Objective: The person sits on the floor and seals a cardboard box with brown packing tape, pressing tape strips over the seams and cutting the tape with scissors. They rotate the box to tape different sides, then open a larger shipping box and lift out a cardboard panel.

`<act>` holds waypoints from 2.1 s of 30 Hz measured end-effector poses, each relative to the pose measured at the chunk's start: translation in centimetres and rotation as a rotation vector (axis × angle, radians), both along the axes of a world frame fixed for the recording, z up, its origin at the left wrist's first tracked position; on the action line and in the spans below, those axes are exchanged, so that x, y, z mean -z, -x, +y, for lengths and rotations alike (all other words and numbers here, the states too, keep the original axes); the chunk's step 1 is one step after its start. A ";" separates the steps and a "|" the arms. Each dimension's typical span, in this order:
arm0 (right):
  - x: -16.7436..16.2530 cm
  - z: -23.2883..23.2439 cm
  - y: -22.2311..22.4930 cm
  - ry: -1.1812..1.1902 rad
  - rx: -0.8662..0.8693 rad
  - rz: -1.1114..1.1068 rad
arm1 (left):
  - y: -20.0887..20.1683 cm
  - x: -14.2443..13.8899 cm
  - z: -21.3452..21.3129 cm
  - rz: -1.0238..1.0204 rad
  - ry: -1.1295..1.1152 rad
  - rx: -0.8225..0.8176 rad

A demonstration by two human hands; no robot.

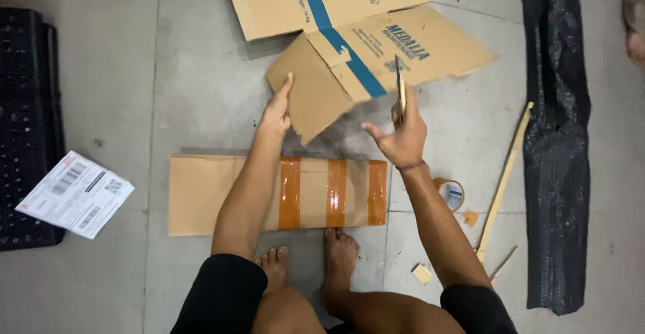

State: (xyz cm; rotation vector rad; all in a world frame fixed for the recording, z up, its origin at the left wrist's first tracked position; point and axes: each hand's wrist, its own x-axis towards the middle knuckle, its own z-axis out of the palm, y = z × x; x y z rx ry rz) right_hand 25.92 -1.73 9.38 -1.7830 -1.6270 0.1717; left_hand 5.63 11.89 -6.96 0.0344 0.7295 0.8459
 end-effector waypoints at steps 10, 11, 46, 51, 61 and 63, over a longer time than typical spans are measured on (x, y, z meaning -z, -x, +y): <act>1.0 6.2 0.5 -0.182 -0.143 -0.328 | -1.3 -1.7 -3.8 -0.202 0.002 -0.073; 0.9 6.5 0.7 -0.198 -0.154 -0.366 | -1.2 -1.6 -3.7 -0.205 0.032 -0.054; 1.5 12.2 -8.5 -0.177 -0.345 -0.256 | 3.7 -3.1 -10.2 0.032 0.022 0.445; 4.6 8.1 -7.5 -0.211 -0.145 -0.118 | 9.2 -5.6 -10.0 0.324 -0.167 0.396; 10.7 2.9 -7.4 0.038 -0.015 -0.158 | 14.6 -7.5 -8.6 0.499 -0.587 0.206; 10.3 3.9 -6.6 0.121 0.028 -0.292 | 14.9 -8.6 -8.9 0.543 -0.645 0.200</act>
